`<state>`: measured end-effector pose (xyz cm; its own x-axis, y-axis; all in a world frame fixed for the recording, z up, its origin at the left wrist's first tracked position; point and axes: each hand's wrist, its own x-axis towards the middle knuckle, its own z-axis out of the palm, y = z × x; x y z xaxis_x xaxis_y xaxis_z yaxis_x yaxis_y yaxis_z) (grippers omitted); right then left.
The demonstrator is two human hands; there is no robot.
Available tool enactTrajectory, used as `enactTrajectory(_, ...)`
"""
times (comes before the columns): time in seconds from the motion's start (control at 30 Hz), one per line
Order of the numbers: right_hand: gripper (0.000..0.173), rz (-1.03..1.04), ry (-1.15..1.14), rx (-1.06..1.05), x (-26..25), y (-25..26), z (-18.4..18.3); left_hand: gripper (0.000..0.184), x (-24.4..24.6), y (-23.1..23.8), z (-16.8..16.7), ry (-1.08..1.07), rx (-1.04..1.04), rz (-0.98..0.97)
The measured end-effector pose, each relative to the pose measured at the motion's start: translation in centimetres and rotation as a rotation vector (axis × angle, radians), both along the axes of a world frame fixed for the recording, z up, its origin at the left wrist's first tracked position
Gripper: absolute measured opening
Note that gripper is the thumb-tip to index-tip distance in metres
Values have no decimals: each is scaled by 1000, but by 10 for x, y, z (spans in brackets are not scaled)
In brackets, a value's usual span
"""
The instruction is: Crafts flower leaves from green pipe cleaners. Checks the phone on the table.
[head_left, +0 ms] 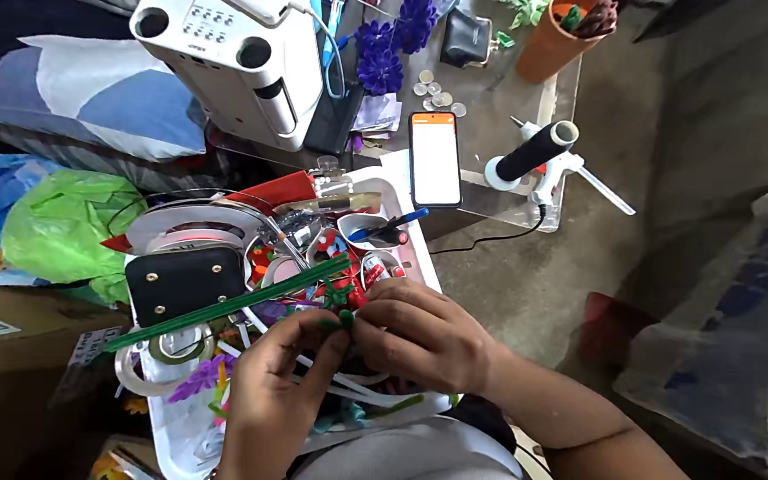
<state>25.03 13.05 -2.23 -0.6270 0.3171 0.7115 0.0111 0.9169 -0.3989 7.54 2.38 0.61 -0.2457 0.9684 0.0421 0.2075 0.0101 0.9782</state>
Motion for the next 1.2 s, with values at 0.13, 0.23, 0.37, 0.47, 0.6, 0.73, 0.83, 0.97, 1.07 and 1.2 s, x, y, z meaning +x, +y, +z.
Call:
enactTrajectory(0.13, 8, -8, -19, 6, -4, 1, 0, 15, 2, -1, -4, 78, 13, 31)
enactTrajectory(0.23, 9, -3, -22, 29, -5, 1, -2, 16, 1, -1, -7, 96, 8, 22)
enactTrajectory(0.37, 9, 12, -25, 29, -4, 7, 1, 15, -1, -1, -4, 122, 11, 30)
enactTrajectory(0.47, 26, -93, -35, -151, 8, 32, 5, 15, -4, -1, 5, 135, 2, 42)
enactTrajectory(0.6, 31, -481, -191, -342, 34, 108, -17, 16, -12, -2, 9, 127, 19, 42)
enactTrajectory(0.73, 34, -725, -283, -465, 47, 151, -53, 15, -13, -4, 10, 96, -4, 54)
enactTrajectory(0.83, 33, -709, -263, -473, 47, 140, -55, 15, -15, -4, 7, 71, -6, 68)
enactTrajectory(0.97, 24, -549, -156, -454, 38, 96, -33, 17, -14, 0, 5, 78, 11, 72)
enactTrajectory(1.07, 20, -595, -253, -433, 43, 88, -32, 17, -12, 3, 7, 110, 22, 62)
enactTrajectory(1.2, 25, -739, -343, -450, 60, 114, -50, 16, -13, 3, 6, 101, 31, 40)
